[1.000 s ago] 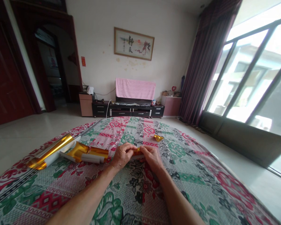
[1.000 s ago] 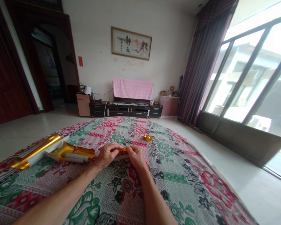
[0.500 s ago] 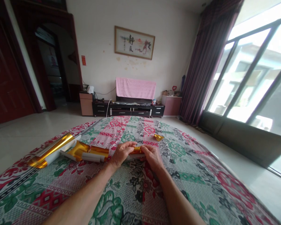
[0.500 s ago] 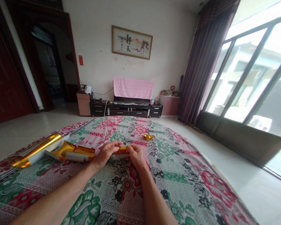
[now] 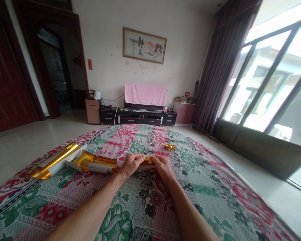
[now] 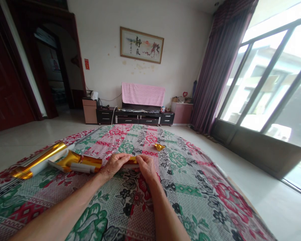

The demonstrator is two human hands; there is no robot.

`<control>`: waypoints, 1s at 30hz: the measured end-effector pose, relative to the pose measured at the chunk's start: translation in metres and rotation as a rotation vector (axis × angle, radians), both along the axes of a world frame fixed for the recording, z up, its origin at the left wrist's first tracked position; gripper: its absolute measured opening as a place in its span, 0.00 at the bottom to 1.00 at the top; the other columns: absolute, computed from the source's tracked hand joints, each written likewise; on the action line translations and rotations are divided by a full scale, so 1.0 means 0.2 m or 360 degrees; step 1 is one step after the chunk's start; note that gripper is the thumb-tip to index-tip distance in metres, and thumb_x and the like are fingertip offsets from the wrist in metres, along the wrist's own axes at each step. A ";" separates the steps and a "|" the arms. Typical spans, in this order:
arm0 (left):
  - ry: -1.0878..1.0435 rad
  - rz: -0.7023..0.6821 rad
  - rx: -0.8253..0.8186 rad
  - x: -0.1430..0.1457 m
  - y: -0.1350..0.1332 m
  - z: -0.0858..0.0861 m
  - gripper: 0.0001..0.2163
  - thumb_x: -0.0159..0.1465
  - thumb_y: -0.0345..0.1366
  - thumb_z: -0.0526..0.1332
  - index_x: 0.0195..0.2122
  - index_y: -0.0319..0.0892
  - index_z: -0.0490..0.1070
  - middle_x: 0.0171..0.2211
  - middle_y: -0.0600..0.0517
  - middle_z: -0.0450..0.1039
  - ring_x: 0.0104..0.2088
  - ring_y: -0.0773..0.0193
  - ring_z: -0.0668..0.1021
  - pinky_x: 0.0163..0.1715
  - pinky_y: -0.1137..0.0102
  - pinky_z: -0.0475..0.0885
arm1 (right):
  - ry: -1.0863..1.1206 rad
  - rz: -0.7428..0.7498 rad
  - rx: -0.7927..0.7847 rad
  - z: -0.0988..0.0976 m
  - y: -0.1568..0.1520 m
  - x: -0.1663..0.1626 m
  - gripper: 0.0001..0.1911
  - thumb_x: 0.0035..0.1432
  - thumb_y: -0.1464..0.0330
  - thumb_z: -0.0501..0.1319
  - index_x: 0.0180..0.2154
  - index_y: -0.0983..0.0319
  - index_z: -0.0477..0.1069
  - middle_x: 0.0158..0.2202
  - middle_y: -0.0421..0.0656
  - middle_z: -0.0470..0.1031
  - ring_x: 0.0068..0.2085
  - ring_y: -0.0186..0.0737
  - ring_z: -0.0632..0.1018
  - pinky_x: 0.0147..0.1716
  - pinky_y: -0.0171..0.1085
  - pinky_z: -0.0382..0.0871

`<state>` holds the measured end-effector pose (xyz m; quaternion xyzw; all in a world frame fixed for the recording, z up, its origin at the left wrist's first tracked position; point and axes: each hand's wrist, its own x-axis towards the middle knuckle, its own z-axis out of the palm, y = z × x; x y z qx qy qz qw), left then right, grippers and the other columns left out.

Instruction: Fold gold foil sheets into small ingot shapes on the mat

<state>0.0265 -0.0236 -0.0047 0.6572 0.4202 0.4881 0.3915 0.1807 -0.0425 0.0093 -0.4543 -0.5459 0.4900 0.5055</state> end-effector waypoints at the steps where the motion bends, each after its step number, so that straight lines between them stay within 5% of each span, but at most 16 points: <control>1: -0.0008 -0.0002 -0.0018 0.00 0.00 0.00 0.16 0.56 0.45 0.56 0.34 0.38 0.76 0.30 0.51 0.77 0.31 0.62 0.75 0.32 0.71 0.68 | 0.0007 0.0004 -0.0005 0.00 0.00 0.00 0.15 0.48 0.58 0.57 0.28 0.63 0.73 0.21 0.38 0.71 0.21 0.33 0.71 0.19 0.31 0.67; 16: -0.0018 0.0006 -0.0034 0.01 -0.03 0.04 0.15 0.55 0.45 0.55 0.25 0.38 0.73 0.22 0.54 0.70 0.24 0.67 0.70 0.25 0.74 0.63 | -0.0073 0.0039 -0.0011 0.01 -0.01 0.00 0.15 0.49 0.58 0.56 0.29 0.63 0.73 0.23 0.40 0.73 0.22 0.35 0.72 0.21 0.32 0.69; 30: -0.0083 -0.0009 -0.0089 0.01 -0.02 0.03 0.12 0.55 0.42 0.56 0.30 0.39 0.74 0.24 0.54 0.72 0.26 0.66 0.71 0.27 0.74 0.65 | -0.0051 0.0003 -0.0006 -0.02 0.01 0.00 0.18 0.49 0.54 0.56 0.29 0.63 0.73 0.22 0.39 0.73 0.20 0.34 0.72 0.20 0.32 0.68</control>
